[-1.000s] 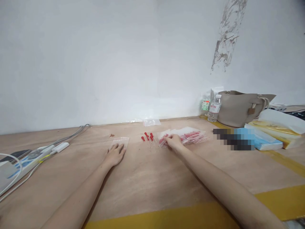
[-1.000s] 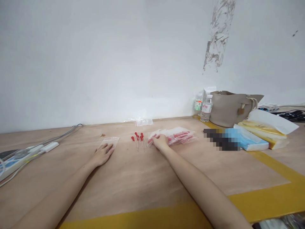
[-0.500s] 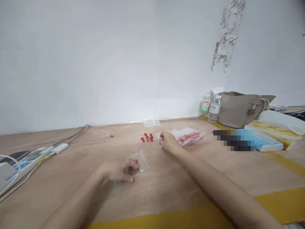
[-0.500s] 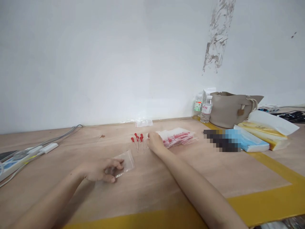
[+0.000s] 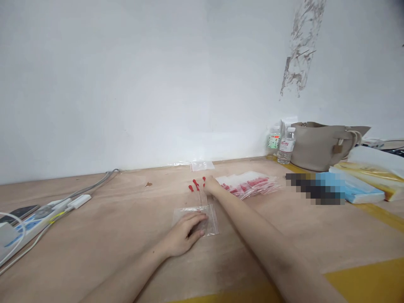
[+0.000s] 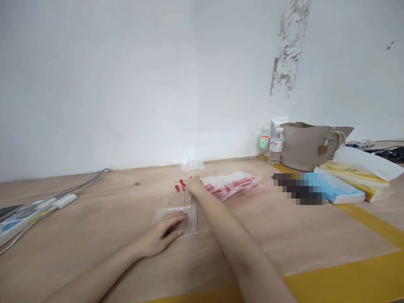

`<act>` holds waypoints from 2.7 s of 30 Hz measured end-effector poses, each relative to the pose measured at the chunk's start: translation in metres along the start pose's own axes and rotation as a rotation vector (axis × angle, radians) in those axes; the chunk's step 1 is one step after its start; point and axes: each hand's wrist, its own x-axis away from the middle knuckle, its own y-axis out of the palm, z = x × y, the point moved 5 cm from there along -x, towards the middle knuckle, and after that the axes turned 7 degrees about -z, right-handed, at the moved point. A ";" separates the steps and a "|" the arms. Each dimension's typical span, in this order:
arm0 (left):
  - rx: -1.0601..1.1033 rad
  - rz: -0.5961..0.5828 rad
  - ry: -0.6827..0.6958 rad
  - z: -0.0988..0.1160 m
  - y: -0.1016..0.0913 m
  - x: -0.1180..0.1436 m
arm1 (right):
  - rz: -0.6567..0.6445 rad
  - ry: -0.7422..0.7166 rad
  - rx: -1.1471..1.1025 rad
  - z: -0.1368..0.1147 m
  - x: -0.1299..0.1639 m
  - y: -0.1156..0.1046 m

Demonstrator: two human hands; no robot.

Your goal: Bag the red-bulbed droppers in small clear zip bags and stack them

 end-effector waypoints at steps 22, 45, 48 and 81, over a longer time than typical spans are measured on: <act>-0.137 -0.084 0.083 0.023 -0.009 0.001 | -0.124 -0.052 -1.337 0.113 0.132 -0.023; -0.070 -0.060 0.091 0.017 0.006 -0.009 | -0.430 -0.113 -1.227 0.103 0.139 -0.004; -0.056 -0.072 0.094 0.019 0.006 -0.008 | -0.431 -0.200 -1.053 0.099 0.141 -0.004; 0.004 -0.051 0.100 0.014 0.000 -0.003 | -0.272 -0.604 -0.209 0.087 0.140 -0.030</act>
